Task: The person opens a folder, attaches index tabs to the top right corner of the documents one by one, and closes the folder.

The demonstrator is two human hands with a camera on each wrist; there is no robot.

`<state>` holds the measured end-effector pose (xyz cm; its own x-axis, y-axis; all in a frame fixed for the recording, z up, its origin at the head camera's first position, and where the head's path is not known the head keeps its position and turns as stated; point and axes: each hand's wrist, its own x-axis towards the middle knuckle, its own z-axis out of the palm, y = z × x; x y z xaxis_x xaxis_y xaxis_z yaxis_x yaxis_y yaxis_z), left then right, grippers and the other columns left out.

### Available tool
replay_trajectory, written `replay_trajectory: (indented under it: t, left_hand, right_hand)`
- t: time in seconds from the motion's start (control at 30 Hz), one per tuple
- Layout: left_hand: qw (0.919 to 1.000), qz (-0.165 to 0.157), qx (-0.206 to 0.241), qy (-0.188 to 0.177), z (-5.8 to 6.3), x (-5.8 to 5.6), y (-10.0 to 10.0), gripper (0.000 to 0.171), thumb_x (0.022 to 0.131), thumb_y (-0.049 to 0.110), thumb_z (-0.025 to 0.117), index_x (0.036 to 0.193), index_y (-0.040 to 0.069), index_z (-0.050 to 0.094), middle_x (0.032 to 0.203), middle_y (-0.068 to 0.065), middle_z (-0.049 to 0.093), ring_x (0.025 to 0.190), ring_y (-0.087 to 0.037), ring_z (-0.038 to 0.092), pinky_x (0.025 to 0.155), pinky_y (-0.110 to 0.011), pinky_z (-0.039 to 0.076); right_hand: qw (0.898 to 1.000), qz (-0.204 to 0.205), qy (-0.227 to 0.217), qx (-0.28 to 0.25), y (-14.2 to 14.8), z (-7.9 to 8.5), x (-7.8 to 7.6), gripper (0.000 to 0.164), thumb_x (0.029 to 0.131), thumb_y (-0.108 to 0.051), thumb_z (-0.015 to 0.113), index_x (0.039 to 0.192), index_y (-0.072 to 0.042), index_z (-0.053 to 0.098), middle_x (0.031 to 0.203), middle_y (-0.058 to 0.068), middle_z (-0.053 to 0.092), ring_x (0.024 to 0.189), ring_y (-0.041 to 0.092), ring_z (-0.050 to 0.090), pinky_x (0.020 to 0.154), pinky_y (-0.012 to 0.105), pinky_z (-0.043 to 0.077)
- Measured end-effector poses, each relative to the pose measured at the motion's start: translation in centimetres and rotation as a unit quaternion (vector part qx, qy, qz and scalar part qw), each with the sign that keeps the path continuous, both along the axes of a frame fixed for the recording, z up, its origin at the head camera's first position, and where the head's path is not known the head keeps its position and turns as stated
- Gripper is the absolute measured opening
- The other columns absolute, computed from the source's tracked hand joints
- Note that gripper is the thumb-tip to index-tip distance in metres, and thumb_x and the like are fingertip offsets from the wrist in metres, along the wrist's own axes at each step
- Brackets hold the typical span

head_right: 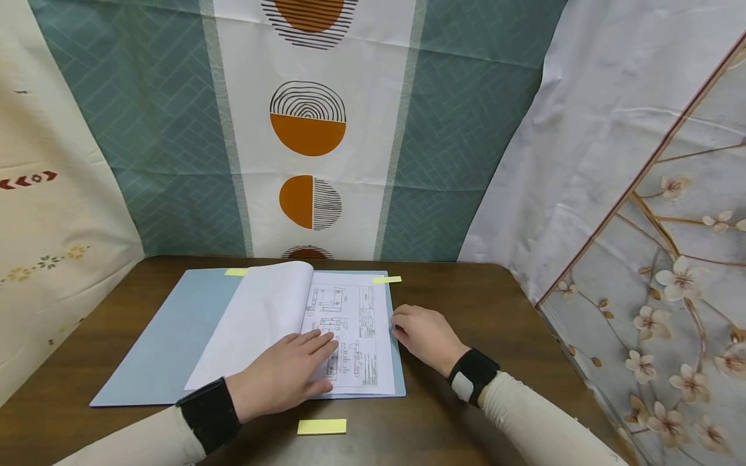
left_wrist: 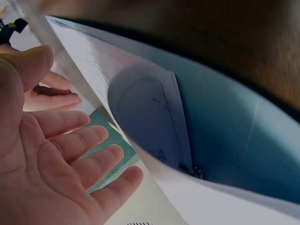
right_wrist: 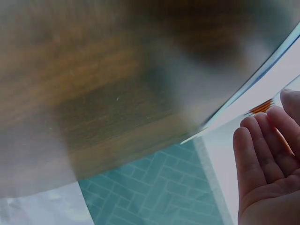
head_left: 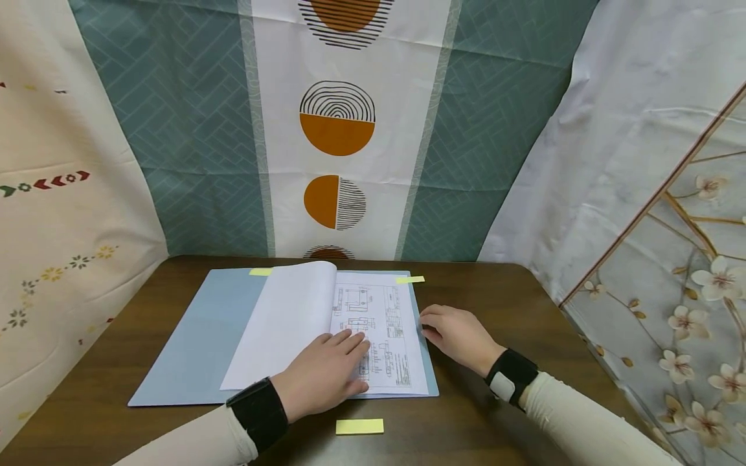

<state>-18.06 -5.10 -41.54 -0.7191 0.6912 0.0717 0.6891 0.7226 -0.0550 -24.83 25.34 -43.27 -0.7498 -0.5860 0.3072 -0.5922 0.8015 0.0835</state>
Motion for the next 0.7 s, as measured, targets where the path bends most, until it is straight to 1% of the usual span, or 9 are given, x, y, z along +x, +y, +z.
replay_trajectory:
  t: [0.13, 0.37, 0.53, 0.7]
  left_hand:
    - [0.9999, -0.010, 0.007, -0.004, -0.1, 0.7, 0.0, 0.071, 0.091, 0.055, 0.062, 0.146, 0.011, 0.052, 0.148, -0.006, 0.050, 0.137, -0.029, 0.045, 0.106, -0.048, 0.037]
    - [0.9996, -0.025, 0.011, -0.001, -0.2, 1.4, 0.2, 0.068, 0.090, 0.053, 0.065, 0.144, 0.012, 0.054, 0.145, -0.004, 0.053, 0.134, -0.027, 0.048, 0.105, -0.048, 0.037]
    - [0.9996, -0.026, 0.007, -0.009, -0.3, 1.7, 0.6, 0.066, 0.091, 0.052, 0.065, 0.143, 0.013, 0.056, 0.143, -0.003, 0.055, 0.132, -0.026, 0.050, 0.105, -0.047, 0.038]
    - [0.9996, -0.025, 0.005, -0.013, -0.3, 1.9, 0.9, 0.064, 0.090, 0.052, 0.066, 0.140, 0.012, 0.058, 0.140, -0.003, 0.057, 0.127, -0.022, 0.054, 0.101, -0.042, 0.043]
  right_hand:
    - [1.000, 0.010, -0.005, -0.003, 0.1, 0.3, 1.8, 0.029, 0.084, -0.022, 0.079, 0.112, -0.018, 0.076, 0.111, -0.010, 0.066, 0.095, 0.005, 0.062, 0.085, 0.024, 0.050]
    - [0.999, 0.037, -0.014, -0.019, 0.2, 0.3, 4.6, 0.024, 0.085, -0.022, 0.078, 0.109, -0.018, 0.076, 0.108, -0.011, 0.067, 0.094, 0.005, 0.063, 0.083, 0.025, 0.052]
    - [0.998, 0.044, -0.027, -0.026, 0.2, 0.5, 5.9, 0.022, 0.084, -0.023, 0.079, 0.105, -0.018, 0.077, 0.107, -0.010, 0.068, 0.093, 0.006, 0.064, 0.083, 0.025, 0.052]
    - [0.997, 0.056, -0.038, -0.026, 0.3, 0.2, 6.6, 0.022, 0.083, -0.023, 0.080, 0.103, -0.017, 0.078, 0.106, -0.009, 0.068, 0.092, 0.006, 0.064, 0.083, 0.025, 0.052]
